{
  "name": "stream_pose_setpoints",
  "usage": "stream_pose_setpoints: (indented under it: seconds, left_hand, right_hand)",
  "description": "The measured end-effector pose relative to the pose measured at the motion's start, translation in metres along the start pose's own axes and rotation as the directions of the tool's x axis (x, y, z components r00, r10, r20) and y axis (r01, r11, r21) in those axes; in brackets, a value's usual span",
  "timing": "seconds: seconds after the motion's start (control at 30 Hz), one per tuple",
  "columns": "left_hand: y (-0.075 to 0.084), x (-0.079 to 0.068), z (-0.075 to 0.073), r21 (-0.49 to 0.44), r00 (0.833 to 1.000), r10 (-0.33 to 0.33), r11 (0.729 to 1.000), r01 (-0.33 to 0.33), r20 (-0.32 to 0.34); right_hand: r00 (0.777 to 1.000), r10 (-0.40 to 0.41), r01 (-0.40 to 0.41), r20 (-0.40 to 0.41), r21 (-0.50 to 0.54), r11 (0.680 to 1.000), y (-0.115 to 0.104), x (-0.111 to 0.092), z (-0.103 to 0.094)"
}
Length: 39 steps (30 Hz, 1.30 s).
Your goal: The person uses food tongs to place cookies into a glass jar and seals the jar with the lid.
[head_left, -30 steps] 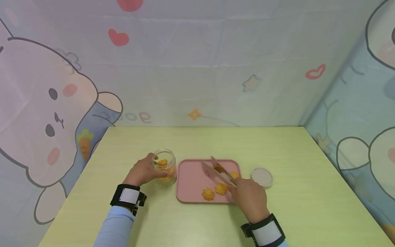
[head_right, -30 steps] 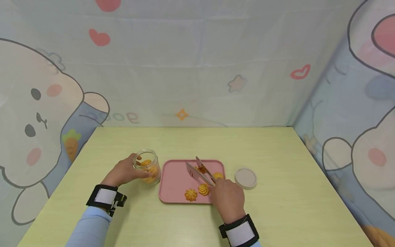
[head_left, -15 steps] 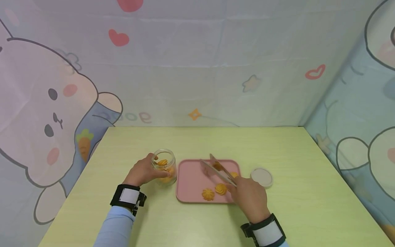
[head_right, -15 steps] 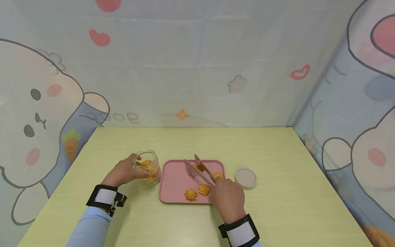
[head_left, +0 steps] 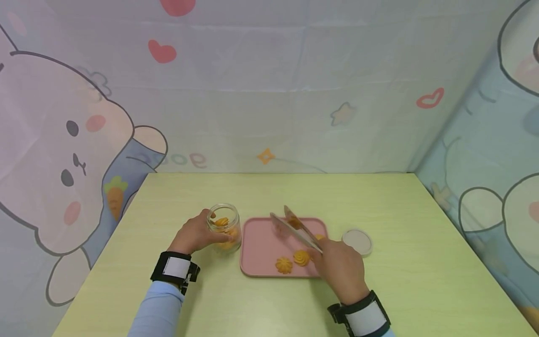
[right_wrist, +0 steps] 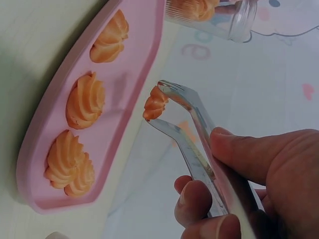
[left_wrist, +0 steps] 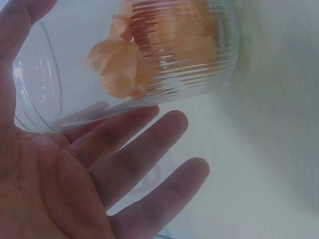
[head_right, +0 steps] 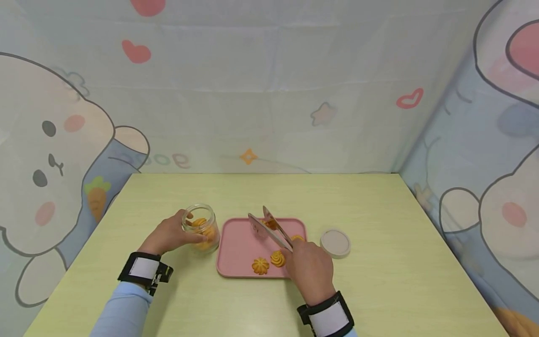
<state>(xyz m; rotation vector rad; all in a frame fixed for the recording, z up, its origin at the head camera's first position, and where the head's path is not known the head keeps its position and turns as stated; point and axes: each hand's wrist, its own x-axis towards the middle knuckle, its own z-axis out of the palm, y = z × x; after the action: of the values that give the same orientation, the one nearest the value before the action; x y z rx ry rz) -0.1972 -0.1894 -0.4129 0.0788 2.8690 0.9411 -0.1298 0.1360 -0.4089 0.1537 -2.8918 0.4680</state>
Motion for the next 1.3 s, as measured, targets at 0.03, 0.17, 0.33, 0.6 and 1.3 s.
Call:
stream_pose_setpoints:
  seconds: [0.03, 0.17, 0.33, 0.6, 1.3]
  left_hand:
    - [0.000, 0.000, 0.000, -0.001, 1.000, 0.000, 1.000, 0.000, 0.000]
    - [0.000, 0.000, 0.000, 0.000, 1.000, 0.002, 1.000, -0.002, -0.001]
    - [-0.001, 0.001, 0.001, 0.018, 1.000, 0.011, 1.000, -0.010, -0.004]
    - [0.000, 0.001, 0.002, 0.017, 1.000, 0.018, 1.000, -0.018, -0.005]
    - [0.001, 0.002, 0.002, 0.003, 1.000, 0.009, 1.000, -0.009, -0.003]
  right_hand:
    - [1.000, 0.001, -0.001, 0.000, 0.004, 1.000, 0.000, 0.000, -0.001]
    - [1.000, -0.004, 0.004, -0.010, 0.009, 1.000, -0.001, 0.001, -0.002]
    - [1.000, -0.006, 0.006, -0.014, 0.011, 1.000, -0.002, 0.002, -0.004]
    - [0.999, -0.030, 0.031, -0.038, 0.023, 0.999, -0.006, 0.003, -0.011]
    - [0.988, -0.099, 0.102, -0.122, 0.016, 0.995, -0.025, 0.008, -0.027]
